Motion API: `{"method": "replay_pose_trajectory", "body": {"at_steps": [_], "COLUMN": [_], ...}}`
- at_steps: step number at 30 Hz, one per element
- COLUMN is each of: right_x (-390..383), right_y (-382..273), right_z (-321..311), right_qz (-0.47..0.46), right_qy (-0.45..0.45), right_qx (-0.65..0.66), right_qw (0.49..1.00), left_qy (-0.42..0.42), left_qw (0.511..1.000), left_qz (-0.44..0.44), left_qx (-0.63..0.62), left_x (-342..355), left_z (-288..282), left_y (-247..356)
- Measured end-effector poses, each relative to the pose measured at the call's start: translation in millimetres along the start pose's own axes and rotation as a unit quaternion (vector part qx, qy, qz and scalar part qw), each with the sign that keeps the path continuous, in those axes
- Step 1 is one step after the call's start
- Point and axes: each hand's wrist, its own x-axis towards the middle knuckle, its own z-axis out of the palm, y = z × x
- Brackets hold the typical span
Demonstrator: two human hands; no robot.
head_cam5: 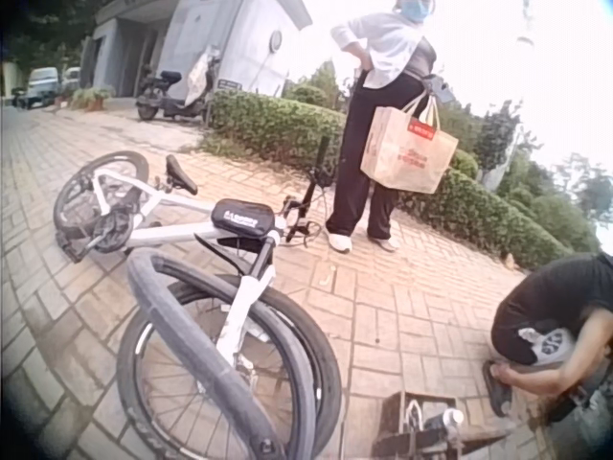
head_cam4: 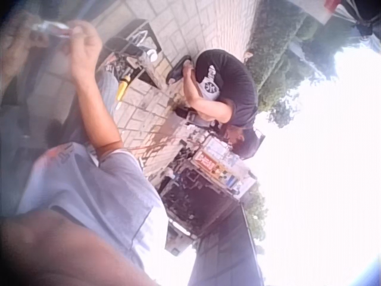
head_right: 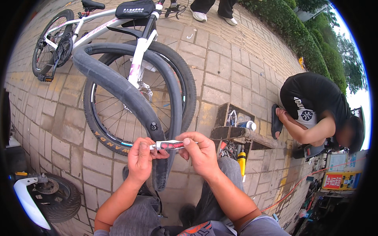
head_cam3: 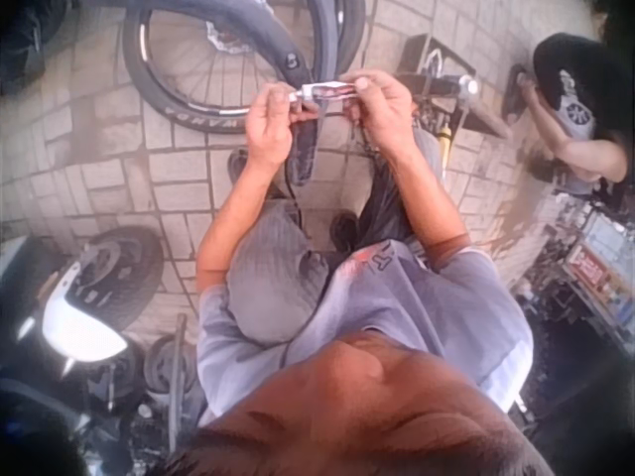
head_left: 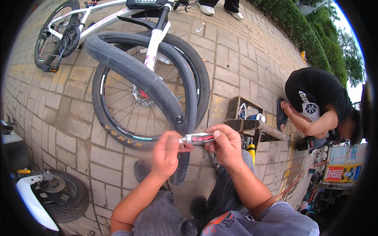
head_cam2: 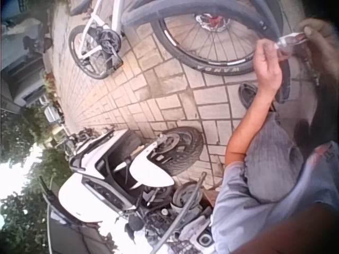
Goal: The person roughens a bicycle inner tube with a rotary tool, applies glue, and presses a patch onto the tube. The person then uses a metal clamp to secure the patch.
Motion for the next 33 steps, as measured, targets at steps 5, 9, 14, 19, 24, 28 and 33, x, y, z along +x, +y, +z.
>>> {"method": "replay_pose_trajectory", "body": {"at_steps": [5,9,14,19,24,28,33], "right_x": [1.4,6.1,2.1,5.9,1.9,-3.9,1.7], "right_y": [-23.2,-33.2,-45.7,-43.0,-29.7,-24.8,-14.5], "right_z": [3.4,-1.0,-1.0,-17.2,-13.7,-33.2,-31.6], "right_qz": [-0.162,-0.202,0.098,0.170,0.092,0.033,0.108], "right_qy": [-0.057,-0.104,-0.035,-0.022,-0.020,0.032,0.015], "right_qx": [-0.280,-0.325,-0.171,-0.072,-0.107,-0.161,-0.079], "right_qw": [0.945,0.918,0.980,0.983,0.990,0.986,0.991], "left_qy": [-0.013,-0.015,-0.050,-0.082,-0.046,-0.083,-0.084], "left_qw": [0.999,0.994,0.962,0.968,0.992,0.937,0.931], "left_qz": [0.012,0.033,0.127,0.117,0.058,0.163,0.192], "left_qx": [0.043,0.104,0.235,0.204,0.105,0.299,0.299], "left_x": [-0.5,-0.6,2.8,5.8,-1.5,15.7,7.0], "left_z": [-0.7,-0.4,-3.2,1.8,-8.1,11.3,2.9], "left_y": [3.2,5.2,-3.6,-8.7,-6.7,1.8,-3.6]}}
